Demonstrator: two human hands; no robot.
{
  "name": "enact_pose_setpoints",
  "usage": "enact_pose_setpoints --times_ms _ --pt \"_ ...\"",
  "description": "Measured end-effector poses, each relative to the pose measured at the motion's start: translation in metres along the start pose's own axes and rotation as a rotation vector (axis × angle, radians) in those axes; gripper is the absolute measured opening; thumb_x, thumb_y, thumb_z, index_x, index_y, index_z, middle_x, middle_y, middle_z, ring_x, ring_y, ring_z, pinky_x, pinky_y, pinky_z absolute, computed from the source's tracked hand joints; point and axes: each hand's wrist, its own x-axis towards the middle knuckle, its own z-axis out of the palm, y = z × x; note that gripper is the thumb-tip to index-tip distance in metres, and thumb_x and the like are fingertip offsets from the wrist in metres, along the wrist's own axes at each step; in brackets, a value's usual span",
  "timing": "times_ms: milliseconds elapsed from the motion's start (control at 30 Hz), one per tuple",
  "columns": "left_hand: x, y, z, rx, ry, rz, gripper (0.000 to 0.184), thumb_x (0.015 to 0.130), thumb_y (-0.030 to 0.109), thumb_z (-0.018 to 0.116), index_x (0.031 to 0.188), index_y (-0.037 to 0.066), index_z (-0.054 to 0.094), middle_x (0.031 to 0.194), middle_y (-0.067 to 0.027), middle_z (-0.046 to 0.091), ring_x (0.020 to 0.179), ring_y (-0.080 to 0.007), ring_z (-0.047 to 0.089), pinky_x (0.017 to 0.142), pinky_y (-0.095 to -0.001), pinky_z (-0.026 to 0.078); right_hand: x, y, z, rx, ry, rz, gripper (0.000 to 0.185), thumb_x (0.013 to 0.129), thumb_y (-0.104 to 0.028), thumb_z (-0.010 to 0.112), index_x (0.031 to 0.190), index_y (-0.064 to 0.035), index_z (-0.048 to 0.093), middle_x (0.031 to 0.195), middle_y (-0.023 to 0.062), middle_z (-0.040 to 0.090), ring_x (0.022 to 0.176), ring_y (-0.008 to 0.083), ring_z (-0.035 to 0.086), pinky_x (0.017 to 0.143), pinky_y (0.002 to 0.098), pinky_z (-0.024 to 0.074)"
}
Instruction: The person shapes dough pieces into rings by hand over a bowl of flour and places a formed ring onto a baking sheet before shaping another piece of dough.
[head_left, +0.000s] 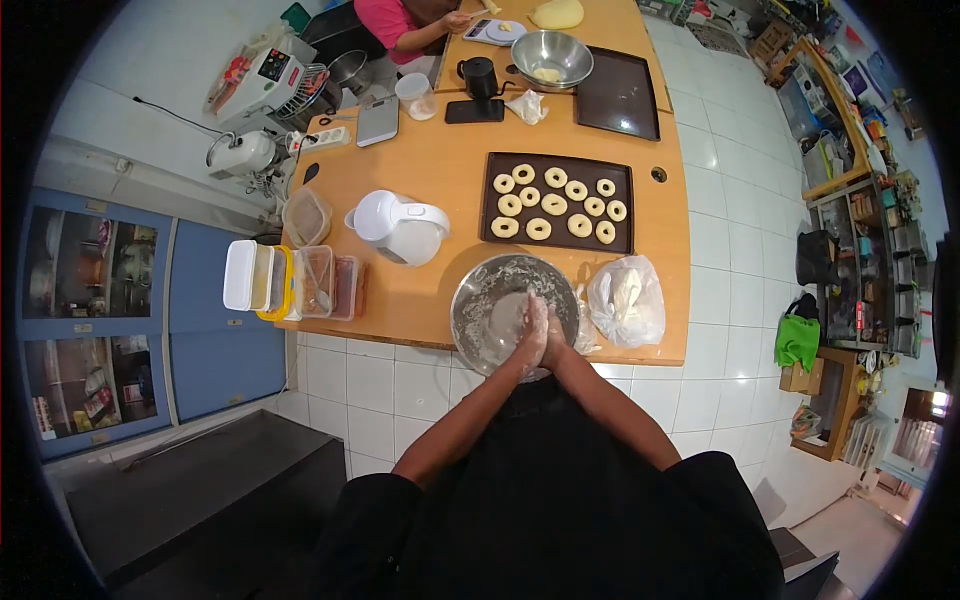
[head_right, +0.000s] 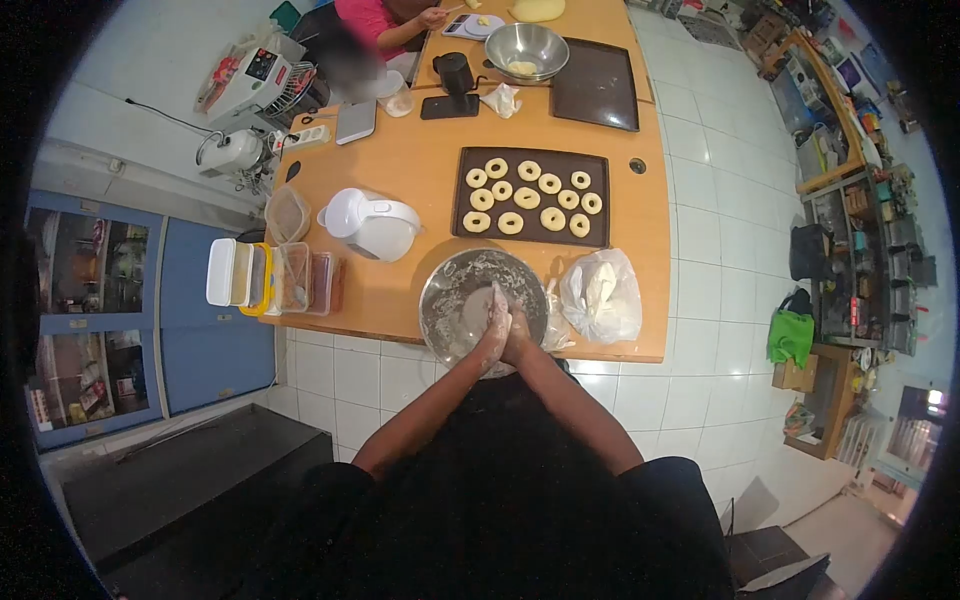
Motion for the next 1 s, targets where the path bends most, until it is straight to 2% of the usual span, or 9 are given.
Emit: enact_pose_setpoints --times_ms 200,267,300,367,467,567,633,700,1000 --pt "0.044 -0.034 -0.014 -0.075 0.162 0.284 0.074 0.093 0.058 0.022 0.146 0.008 0.012 0.151 -0.0145 0.010 0.139 -0.0293 0.004 0.112 -0.0366 0.004 -0.002 0.015 0.015 -0.148 -0.081 -0.090 0.063 0.094 -0.059 0.019 0.143 -0.0201 0.029 0.143 0.0028 0.036 0.130 0.0204 0.033 0.108 0.0373 0.0243" --pt "0.033 -0.003 -0.030 0.423 0.352 0.107 0.079 0.091 0.063 0.018 0.146 0.008 0.009 0.152 -0.0178 0.006 0.140 -0.0308 -0.001 0.112 -0.0364 -0.002 -0.006 0.017 0.020 -0.157 -0.153 -0.085 0.060 0.095 -0.055 0.021 0.142 -0.0176 0.029 0.142 0.0044 0.035 0.129 0.0209 0.033 0.107 0.0368 0.0257" --pt "0.034 0.003 -0.033 0.343 0.347 -0.121 0.071 0.093 0.060 0.019 0.147 0.017 0.002 0.152 -0.0190 0.003 0.140 -0.0360 0.000 0.112 -0.0420 0.002 -0.004 0.018 0.019 -0.162 -0.188 -0.061 0.059 0.096 -0.054 0.022 0.142 -0.0163 0.029 0.142 0.0054 0.035 0.129 0.0212 0.033 0.107 0.0366 0.0264" --pt "0.025 0.005 -0.034 0.430 0.347 0.016 0.069 0.093 0.059 0.019 0.147 0.018 0.005 0.152 -0.0192 0.003 0.140 -0.0359 0.002 0.112 -0.0431 0.001 0.001 0.021 0.018 -0.041 -0.217 -0.023 0.055 0.098 -0.044 0.027 0.142 -0.0106 0.025 0.144 0.0090 0.030 0.130 0.0219 0.031 0.107 0.0344 0.0262" --pt "0.033 -0.025 -0.033 0.679 0.271 0.331 0.063 0.097 0.048 0.020 0.147 0.010 0.011 0.152 -0.0159 0.006 0.141 -0.0318 -0.002 0.110 -0.0475 -0.003 -0.008 0.016 0.020 0.007 -0.028 -0.015 0.060 0.095 -0.056 0.022 0.140 -0.0186 0.034 0.139 0.0037 0.041 0.121 0.0226 0.043 0.103 0.0399 0.0332" --pt "0.012 -0.015 -0.006 0.723 0.139 0.388 0.060 0.097 0.047 0.020 0.146 0.013 0.014 0.152 -0.0142 0.008 0.141 -0.0323 -0.001 0.109 -0.0508 -0.004 -0.007 0.001 0.003 -0.462 -0.115 -0.238 0.054 0.097 -0.047 0.028 0.143 -0.0189 0.023 0.145 0.0039 0.030 0.129 0.0207 0.032 0.106 0.0389 0.0276" --pt "-0.001 -0.002 0.004 0.714 0.081 0.393 0.059 0.097 0.047 0.020 0.146 0.014 0.016 0.152 -0.0130 0.010 0.141 -0.0326 0.000 0.108 -0.0531 -0.005 -0.011 0.005 0.011 -0.093 0.002 -0.242 0.054 0.096 -0.045 0.031 0.144 -0.0234 0.019 0.145 -0.0002 0.029 0.130 0.0190 0.029 0.107 0.0412 0.0235" --pt "-0.008 0.013 0.010 0.724 0.069 0.434 0.057 0.097 0.046 0.021 0.146 0.016 0.018 0.152 -0.0118 0.011 0.141 -0.0330 0.001 0.107 -0.0553 -0.006 -0.011 0.007 0.014 -0.386 -0.096 -0.365 0.059 0.093 -0.053 0.032 0.145 -0.0338 0.011 0.150 -0.0068 0.017 0.135 0.0179 0.020 0.107 0.0450 0.0246" --pt "-0.003 0.037 -0.029 0.842 0.092 0.472 0.053 0.098 0.044 0.020 0.144 0.020 0.027 0.152 -0.0100 0.016 0.140 -0.0341 0.006 0.106 -0.0559 -0.009 -0.022 0.009 0.029 0.261 -0.274 0.170 0.044 0.094 -0.049 0.034 0.134 -0.0300 0.038 0.135 -0.0062 0.042 0.123 0.0180 0.040 0.103 0.0427 0.0322"
